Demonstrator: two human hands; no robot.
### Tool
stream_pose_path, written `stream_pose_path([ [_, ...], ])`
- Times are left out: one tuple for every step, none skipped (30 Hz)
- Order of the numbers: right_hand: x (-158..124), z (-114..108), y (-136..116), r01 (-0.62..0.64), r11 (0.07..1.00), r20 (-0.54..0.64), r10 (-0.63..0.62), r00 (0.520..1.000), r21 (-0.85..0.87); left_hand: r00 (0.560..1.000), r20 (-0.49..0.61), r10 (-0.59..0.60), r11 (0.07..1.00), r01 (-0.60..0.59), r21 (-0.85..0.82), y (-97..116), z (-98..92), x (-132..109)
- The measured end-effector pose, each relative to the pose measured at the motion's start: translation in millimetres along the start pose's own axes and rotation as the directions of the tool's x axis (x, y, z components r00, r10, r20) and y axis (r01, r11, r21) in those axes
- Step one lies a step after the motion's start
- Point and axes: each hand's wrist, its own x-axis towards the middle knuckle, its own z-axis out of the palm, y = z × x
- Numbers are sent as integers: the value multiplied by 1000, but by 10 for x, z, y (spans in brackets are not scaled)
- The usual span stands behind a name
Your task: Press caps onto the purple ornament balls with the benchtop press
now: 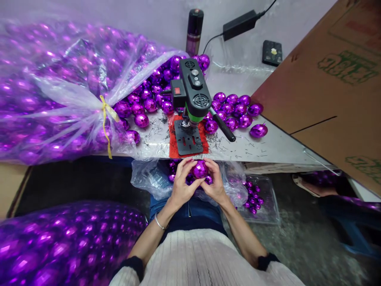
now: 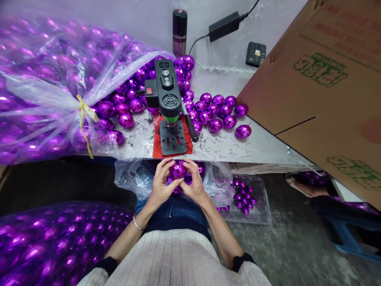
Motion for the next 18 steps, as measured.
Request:
stream_pose_path([
  [-6, 3, -9, -7, 1000, 6, 7, 1000, 5, 1000, -11, 14, 1000, -14, 4, -9, 0, -11],
  [-11, 11, -17, -11, 1000, 13, 11, 1000, 12, 999, -25, 23, 1000, -23, 0, -18, 1, -19],
  [-13, 23, -23, -13, 1000, 18, 12, 1000, 21, 999, -41, 28, 1000, -29, -11, -26, 4, -24],
  [-14, 37, -26, -13, 999, 20, 12, 1000, 32, 998, -54, 29, 999, -31, -24, -33, 9, -26],
  [-14, 53, -27, -12, 999, 16, 11, 1000, 43, 998, -63, 28, 999, -30, -39, -38, 14, -24],
  [-13, 67, -23, -8, 999, 4, 8, 1000, 54, 997, -67, 26, 998, -30, -54, -42, 20, -20],
  [-14, 80, -17, -3, 998, -13, 4, 1000, 65, 997, -67, 25, 997, -30, -71, -44, 27, -16],
  [-17, 89, -6, 2, 997, -31, 0, 1000, 73, 998, -66, 23, 996, -29, -84, -47, 34, -12],
  [-22, 93, 7, 6, 997, -45, -2, 999, 76, 998, -65, 18, 995, -24, -95, -49, 41, -10],
  [-30, 93, 23, 7, 997, -53, -3, 999, 73, 998, -66, 8, 995, -15, -103, -51, 48, -10],
  [-40, 89, 41, 6, 998, -55, -2, 998, 63, 998, -64, -6, 994, -1, -111, -54, 54, -13],
  [-51, 82, 60, 5, 999, -54, -2, 999, 47, 998, -60, -26, 993, 19, -120, -58, 61, -18],
  [-64, 73, 81, 7, 1000, -53, -6, 999, 29, 997, -54, -48, 990, 41, -133, -62, 68, -25],
  [-77, 64, 101, 16, 1000, -57, -15, 998, 12, 996, -45, -72, 986, 64, -152, -67, 74, -32],
  [-90, 57, 120, 27, 1000, -67, -27, 997, -3, 995, -34, -95, 980, 87, -176, -71, 80, -39],
  [-102, 53, 137, 39, 999, -80, -40, 996, -15, 993, -22, -118, 973, 111, -205, -76, 85, -44],
  [-112, 52, 154, 49, 999, -94, -51, 994, -25, 990, -10, -141, 963, 135, -235, -81, 90, -48],
  [-121, 54, 168, 55, 998, -110, -58, 992, -34, 986, 1, -165, 951, 160, -266, -86, 95, -51],
])
